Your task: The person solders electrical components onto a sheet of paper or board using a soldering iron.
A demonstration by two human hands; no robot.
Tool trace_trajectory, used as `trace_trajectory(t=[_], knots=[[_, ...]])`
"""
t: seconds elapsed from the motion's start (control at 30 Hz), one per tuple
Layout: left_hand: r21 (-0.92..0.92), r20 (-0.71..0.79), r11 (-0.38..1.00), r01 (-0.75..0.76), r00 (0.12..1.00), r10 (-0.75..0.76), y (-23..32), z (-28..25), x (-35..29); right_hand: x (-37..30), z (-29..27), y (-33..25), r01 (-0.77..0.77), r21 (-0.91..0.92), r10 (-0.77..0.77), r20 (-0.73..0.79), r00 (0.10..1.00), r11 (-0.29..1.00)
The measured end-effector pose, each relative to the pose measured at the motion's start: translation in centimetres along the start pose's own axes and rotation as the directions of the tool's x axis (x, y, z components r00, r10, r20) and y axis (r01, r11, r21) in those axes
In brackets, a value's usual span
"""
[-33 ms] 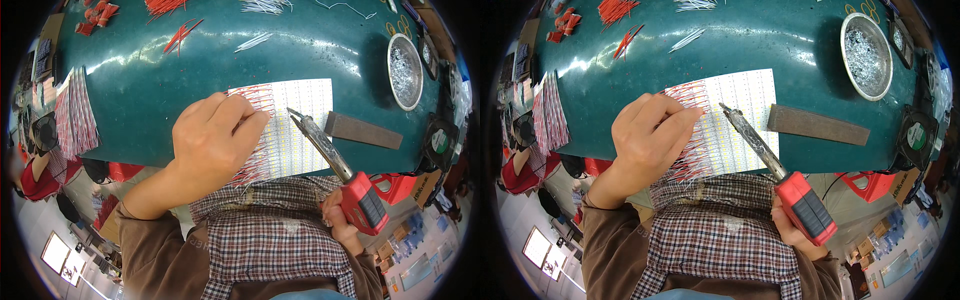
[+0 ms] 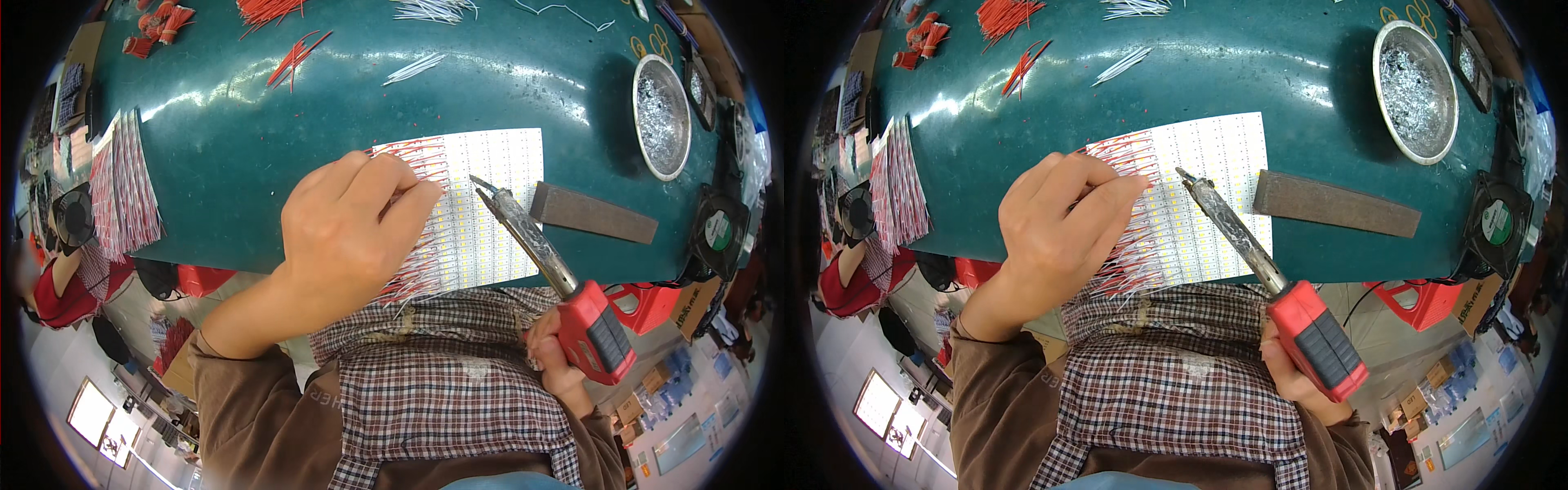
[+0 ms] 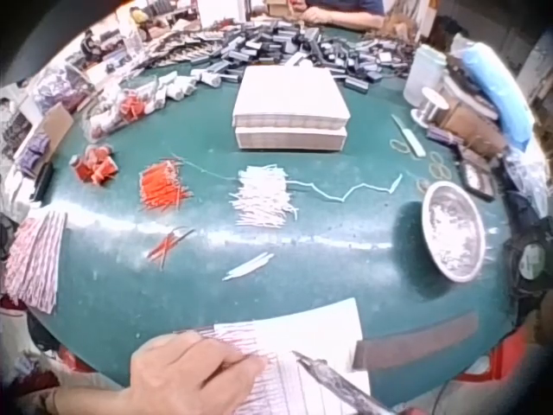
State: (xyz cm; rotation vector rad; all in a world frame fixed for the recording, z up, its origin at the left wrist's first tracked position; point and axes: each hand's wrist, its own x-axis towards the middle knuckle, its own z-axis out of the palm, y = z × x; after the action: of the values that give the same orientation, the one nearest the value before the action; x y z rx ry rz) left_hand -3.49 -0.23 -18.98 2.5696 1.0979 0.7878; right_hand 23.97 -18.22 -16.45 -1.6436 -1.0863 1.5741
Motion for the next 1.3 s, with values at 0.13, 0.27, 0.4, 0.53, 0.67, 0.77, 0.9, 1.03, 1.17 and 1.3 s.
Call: trace_trajectory(t=[0.13,0.27,0.4,0.53,0.67,0.77,0.9,1.03,1.17,1.3], knots=[[-0.015,0.017,0.999,0.046,0.999,-0.046,0.7,-0.5,0.0,0.0,0.4,0.1,0.064,0.017,-0.064,-0.042,0.997,0.998],[0.023,0.048,1.0,0.013,0.999,-0.014,0.8,-0.7,0.1,-0.7,-0.7,0.5,-0.012,-0.085,0.016,0.046,0.999,0.996],[0.017,0.023,1.0,-0.017,1.0,0.017,1.2,-1.7,0.2,-1.0,-0.6,1.3,0.067,-0.141,-0.067,0.002,0.998,0.988],[0.001,-0.012,1.0,-0.027,1.0,0.027,1.0,-1.8,0.7,-1.0,-0.3,0.8,0.037,-0.083,-0.038,-0.012,0.999,0.996],[0.011,-0.003,0.998,-0.06,0.998,0.06,0.3,-0.2,-0.1,-0.6,-0.7,1.2,0.101,-0.113,-0.097,0.042,0.994,0.988],[0.053,0.03,0.996,-0.069,0.997,0.068,0.2,0.0,-0.5,-0.3,-0.7,0.6,0.1,-0.096,-0.094,0.07,0.993,0.99],[0.006,0.011,0.998,-0.06,0.998,0.06,0.2,0.1,-0.4,-0.6,-1.1,0.5,-0.029,-0.194,0.033,0.014,0.999,0.98],[0.001,0.013,0.998,-0.067,0.998,0.067,0.2,0.2,-0.3,-0.6,-0.8,0.8,0.035,-0.247,-0.037,0.0,0.999,0.968],[0.015,0.017,0.997,-0.07,0.997,0.07,0.1,0.2,-0.5,-0.2,-0.7,0.8,0.044,-0.23,-0.043,0.007,0.999,0.972],[0.021,0.006,0.998,-0.063,0.998,0.063,0.2,0.2,-0.5,-0.2,-0.7,0.5,0.023,-0.219,-0.022,0.009,1.0,0.976]])
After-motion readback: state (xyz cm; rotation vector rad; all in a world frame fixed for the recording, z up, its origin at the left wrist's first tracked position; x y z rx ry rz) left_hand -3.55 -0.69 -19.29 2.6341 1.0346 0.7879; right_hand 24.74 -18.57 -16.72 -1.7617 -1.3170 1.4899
